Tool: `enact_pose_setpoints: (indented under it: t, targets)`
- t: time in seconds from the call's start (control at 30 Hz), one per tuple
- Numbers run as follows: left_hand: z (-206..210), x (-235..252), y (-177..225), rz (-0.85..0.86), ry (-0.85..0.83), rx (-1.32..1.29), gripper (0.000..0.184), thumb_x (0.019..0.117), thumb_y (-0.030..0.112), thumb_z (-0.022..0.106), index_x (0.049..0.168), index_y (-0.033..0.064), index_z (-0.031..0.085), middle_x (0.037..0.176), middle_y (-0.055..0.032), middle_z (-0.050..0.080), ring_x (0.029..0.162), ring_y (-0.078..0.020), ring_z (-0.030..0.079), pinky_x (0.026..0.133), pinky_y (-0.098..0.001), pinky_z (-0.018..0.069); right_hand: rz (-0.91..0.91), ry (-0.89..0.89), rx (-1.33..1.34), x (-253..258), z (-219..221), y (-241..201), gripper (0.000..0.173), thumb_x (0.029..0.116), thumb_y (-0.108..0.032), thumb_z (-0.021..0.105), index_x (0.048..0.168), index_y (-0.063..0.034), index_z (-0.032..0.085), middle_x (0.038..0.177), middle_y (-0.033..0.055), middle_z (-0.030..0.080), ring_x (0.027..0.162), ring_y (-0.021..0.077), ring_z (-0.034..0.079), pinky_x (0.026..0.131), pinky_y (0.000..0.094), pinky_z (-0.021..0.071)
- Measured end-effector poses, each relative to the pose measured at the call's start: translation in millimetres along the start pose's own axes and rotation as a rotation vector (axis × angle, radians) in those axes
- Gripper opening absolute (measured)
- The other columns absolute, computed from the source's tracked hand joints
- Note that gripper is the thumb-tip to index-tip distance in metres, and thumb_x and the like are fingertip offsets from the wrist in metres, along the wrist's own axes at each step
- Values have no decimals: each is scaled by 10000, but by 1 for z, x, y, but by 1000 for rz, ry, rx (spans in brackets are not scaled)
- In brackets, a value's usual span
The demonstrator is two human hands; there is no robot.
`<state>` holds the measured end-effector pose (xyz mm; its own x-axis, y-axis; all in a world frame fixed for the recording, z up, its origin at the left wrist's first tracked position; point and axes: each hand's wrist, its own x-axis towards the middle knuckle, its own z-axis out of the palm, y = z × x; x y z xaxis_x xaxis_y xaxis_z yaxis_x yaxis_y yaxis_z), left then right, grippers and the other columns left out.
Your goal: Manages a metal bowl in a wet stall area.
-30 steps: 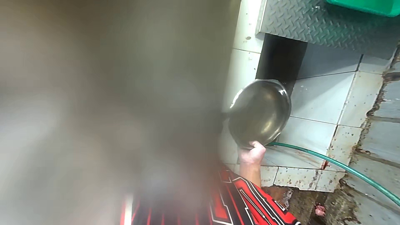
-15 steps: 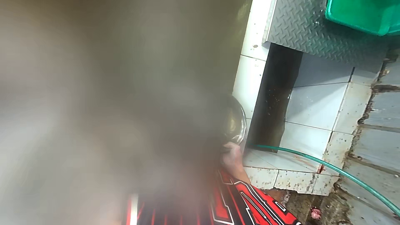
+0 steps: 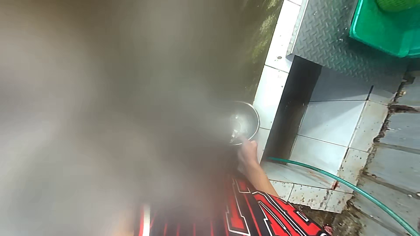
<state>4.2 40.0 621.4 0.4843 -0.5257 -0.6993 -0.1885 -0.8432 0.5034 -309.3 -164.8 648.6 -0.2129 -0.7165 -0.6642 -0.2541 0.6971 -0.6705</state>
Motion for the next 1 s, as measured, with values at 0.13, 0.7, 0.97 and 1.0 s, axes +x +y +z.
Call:
enact_pose_setpoints:
  t: [0.13,0.7,0.97,1.0]
  targets:
    - [-36,-13,78,-362,-254,0,454,1043,54,547,1450,-111,435,1430,-372,487,1377,-483,458,1149,-582,332,-32,-5,-83,-1,25,-12,363,1003,-37,537,1341,65,456,1149,240,611,979,292,676,800,467,607]
    - [10,38,-12,-377,-129,-70,426,1012,142,607,1396,-33,541,1333,-325,585,1270,-459,552,1063,-632,416,-1037,631,-317,53,-69,-60,622,922,34,549,1465,211,301,1440,353,489,1352,327,548,1128,334,465]
    - [13,41,15,-289,-137,85,437,996,149,628,1367,-69,553,1279,-356,602,1231,-500,571,1038,-659,425,-261,963,-521,248,-166,27,666,946,-96,513,1537,101,280,1484,242,504,1388,256,527,1132,314,451]
    - [12,44,17,-315,-149,110,442,994,145,636,1377,-58,552,1294,-349,600,1249,-496,563,1055,-662,411,-192,919,-569,265,-166,45,666,933,-91,531,1533,82,299,1457,232,536,1359,258,557,1113,327,472]
